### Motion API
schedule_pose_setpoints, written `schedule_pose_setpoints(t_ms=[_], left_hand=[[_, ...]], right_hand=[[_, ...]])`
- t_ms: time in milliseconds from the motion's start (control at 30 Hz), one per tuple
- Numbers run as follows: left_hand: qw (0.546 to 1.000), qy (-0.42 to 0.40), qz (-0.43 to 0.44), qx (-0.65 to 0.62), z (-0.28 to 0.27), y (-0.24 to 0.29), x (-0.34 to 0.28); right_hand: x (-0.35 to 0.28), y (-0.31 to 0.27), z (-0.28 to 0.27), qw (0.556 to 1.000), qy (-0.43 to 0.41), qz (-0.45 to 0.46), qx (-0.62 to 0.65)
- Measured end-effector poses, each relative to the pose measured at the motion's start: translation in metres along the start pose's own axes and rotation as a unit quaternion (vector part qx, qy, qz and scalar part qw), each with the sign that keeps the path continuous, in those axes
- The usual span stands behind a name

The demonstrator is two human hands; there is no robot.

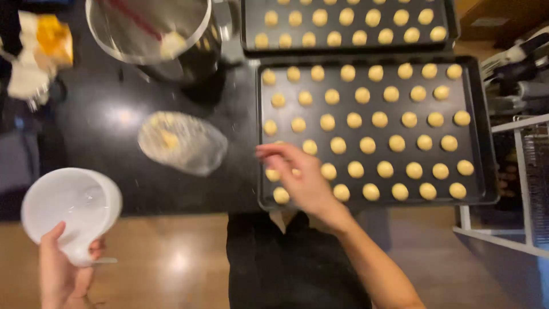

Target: The person pipes batter onto baking trays and uses a finger dipped in water to flatten the peaks. Then, they refill the piping bag with more batter from a mixing bowl using a spatula.

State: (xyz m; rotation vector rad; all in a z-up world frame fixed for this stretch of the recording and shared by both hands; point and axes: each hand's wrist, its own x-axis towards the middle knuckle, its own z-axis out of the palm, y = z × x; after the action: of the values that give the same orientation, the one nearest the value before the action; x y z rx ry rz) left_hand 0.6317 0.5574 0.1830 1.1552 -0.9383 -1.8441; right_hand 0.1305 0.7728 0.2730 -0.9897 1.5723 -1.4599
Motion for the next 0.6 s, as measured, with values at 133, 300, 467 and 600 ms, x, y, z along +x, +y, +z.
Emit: schedule_pose_setpoints(t_ms=[133, 300, 467, 600], left_hand=[[0.994, 0.06, -0.054, 0.07, 0.121, -0.048, -0.105], [0.978, 0.102, -0.158, 0.091, 0.24, -0.105, -0.152], [0.982, 0.044, -0.123, 0.134, 0.303, -0.154, -0.151], [0.981, 0.018, -0.027, 0.192, 0.324, -0.181, -0.134]], right_hand=[[-0.054, -0.023, 0.045, 0.97, -0.14, -0.181, -0.077], [-0.086, -0.001, 0.064, 0.906, -0.265, -0.266, -0.196], [-0.086, 0.066, 0.066, 0.809, -0.238, -0.218, -0.491], [-0.079, 0.111, 0.051, 0.774, -0.219, -0.145, -0.576]])
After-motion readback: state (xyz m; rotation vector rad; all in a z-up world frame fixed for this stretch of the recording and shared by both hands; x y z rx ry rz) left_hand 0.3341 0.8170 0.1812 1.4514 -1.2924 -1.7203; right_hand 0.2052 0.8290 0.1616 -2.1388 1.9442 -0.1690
